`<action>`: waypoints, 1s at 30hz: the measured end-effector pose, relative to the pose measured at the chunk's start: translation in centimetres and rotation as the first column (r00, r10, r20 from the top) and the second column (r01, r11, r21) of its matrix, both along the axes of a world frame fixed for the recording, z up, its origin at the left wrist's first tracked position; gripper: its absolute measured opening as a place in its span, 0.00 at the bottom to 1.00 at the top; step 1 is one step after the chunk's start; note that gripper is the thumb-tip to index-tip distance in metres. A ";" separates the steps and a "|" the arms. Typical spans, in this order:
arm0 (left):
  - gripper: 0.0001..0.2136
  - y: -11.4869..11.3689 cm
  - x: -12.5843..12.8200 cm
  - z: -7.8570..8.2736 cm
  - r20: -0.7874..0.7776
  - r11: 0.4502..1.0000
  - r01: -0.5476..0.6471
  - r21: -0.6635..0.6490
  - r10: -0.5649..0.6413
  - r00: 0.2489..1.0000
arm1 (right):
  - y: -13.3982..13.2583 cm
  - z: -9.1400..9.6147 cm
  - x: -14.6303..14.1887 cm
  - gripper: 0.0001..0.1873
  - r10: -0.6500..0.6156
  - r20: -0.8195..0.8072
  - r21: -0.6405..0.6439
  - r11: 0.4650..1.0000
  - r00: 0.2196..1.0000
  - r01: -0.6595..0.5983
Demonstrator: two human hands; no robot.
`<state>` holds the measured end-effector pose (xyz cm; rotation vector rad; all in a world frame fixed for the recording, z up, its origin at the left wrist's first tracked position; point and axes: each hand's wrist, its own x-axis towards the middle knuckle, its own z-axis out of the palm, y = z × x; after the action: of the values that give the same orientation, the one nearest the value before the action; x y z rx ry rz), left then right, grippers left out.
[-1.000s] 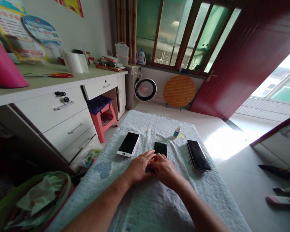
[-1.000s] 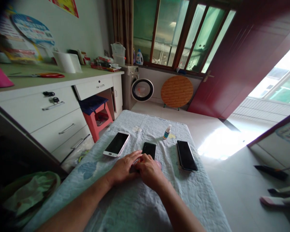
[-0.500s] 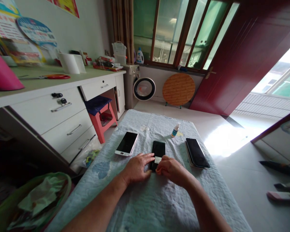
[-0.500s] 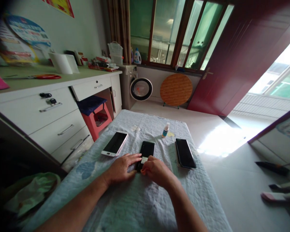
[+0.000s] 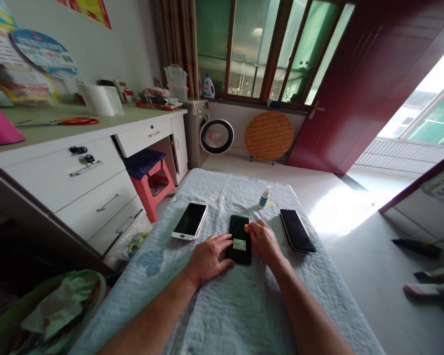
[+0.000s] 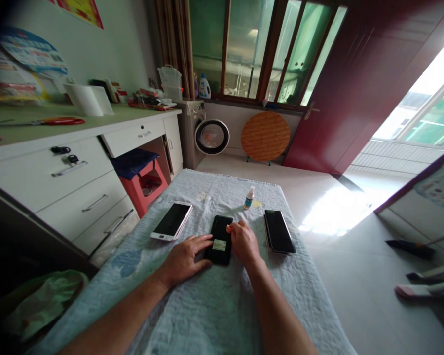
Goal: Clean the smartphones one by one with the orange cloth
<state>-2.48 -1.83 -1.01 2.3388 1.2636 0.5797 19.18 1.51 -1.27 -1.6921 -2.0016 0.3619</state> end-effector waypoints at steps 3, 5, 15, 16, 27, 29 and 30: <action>0.22 0.0 0.0 -0.2 0.015 1.000 -0.014 0.016 0.014 1.000 | -0.2 0.2 0.4 0.11 -0.088 0.084 -0.006 0.996 0.993 0.089; 0.22 -0.1 0.0 -0.3 0.026 0.999 -0.037 0.027 0.037 0.999 | -0.4 0.3 0.7 0.10 -0.146 0.114 0.012 0.989 0.983 0.145; 0.38 -1.7 2.0 0.4 -0.108 0.983 -0.163 0.082 0.172 0.979 | -0.9 0.2 1.7 0.11 -0.210 0.081 0.065 0.976 0.974 0.206; 0.39 -1.8 2.4 0.4 -0.126 0.983 -0.168 0.071 0.176 0.976 | -0.9 0.2 1.8 0.11 -0.200 0.077 0.072 0.978 0.977 0.195; 0.35 -1.6 5.2 2.3 -0.301 0.965 -0.257 0.045 0.259 0.918 | -1.0 0.1 1.8 0.14 -0.147 0.061 0.112 0.984 0.987 0.140; 0.35 -1.8 5.6 2.5 -0.306 0.958 -0.281 0.050 0.283 0.909 | -0.9 -0.1 1.8 0.14 -0.145 0.078 0.113 0.984 0.986 0.135; 0.36 -1.9 5.8 2.5 -0.303 0.955 -0.292 0.053 0.295 0.906 | -0.9 -0.1 1.8 0.14 -0.143 0.087 0.114 0.985 0.986 0.133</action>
<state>3.33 -3.75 1.45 2.3235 1.7794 0.3119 20.99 0.60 -1.41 -1.7980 -1.9191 0.1246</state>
